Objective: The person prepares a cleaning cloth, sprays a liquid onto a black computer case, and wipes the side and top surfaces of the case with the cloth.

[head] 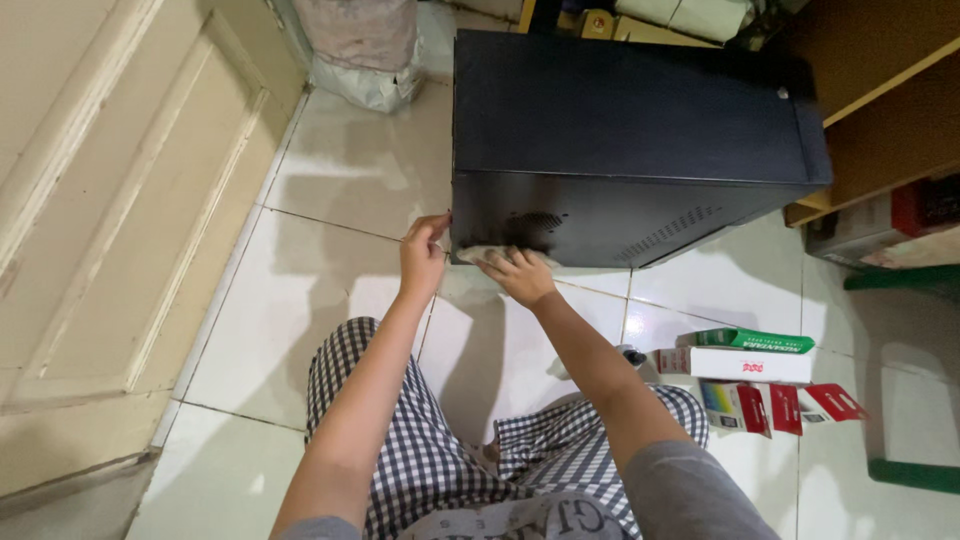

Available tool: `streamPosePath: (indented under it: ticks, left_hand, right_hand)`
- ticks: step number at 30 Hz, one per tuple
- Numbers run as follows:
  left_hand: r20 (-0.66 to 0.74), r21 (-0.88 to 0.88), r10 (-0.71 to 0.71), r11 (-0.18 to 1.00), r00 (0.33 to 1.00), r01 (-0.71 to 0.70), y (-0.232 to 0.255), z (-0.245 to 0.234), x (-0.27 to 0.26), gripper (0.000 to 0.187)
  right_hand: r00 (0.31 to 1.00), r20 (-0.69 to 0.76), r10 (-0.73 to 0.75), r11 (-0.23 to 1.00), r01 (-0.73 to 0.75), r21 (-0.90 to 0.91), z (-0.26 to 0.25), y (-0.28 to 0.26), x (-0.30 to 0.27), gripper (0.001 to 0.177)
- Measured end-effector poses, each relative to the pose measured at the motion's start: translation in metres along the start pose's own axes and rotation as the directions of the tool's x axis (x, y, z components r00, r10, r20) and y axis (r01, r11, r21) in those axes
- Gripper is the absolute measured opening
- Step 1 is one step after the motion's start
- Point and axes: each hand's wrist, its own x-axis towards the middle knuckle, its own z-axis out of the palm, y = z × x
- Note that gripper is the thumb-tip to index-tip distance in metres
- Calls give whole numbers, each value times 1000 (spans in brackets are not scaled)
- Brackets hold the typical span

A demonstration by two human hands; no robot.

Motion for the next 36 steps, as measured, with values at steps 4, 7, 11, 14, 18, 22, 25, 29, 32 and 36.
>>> streamPosePath:
  ticks: [4,7,11,14,18,22,25,29,32,36]
  left_hand:
    - [11,111,-27,994,1000,26,-9,6,-4,51]
    - [34,180,-199,965,979,190,-32,11,-1,42]
    - [118,5,-215,976,969,216,-54,6,0,50]
    - [128,60,-185,982,974,179,-49,1,-6,49]
    - [146,36,-94,995,985,90,-36,-3,-5,53]
    - [133,42,-128,991,983,124,-30,-1,0,54]
    - [107,31,-108,994,988,105,-24,0,-3,55]
    - [125,153,-71,987,990,52,-8,-6,-5,65]
    - [171,137,-129,985,977,107,2,-9,-7,67]
    - [155,173,-58,984,986,31,-3,-9,-4,66]
  right_hand:
    - [994,-82,77,997,-78,-4,4,4,-5,50]
    - [918,-335,213,969,-243,-49,4,-5,24,48]
    - [990,-87,110,994,-107,33,16,-20,17,57]
    - [989,146,-34,993,17,115,50,-32,-2,60]
    - [939,336,-76,987,24,157,77,-49,-30,53]
    - [980,156,-123,975,90,205,76,-42,-18,51]
    - [982,111,-149,967,122,223,76,-44,-6,46]
    - [970,210,-126,969,75,237,88,-50,-18,48]
    - [916,371,-150,975,74,209,102,-45,-38,55]
    - [634,741,-221,975,164,151,103,-5,-92,40]
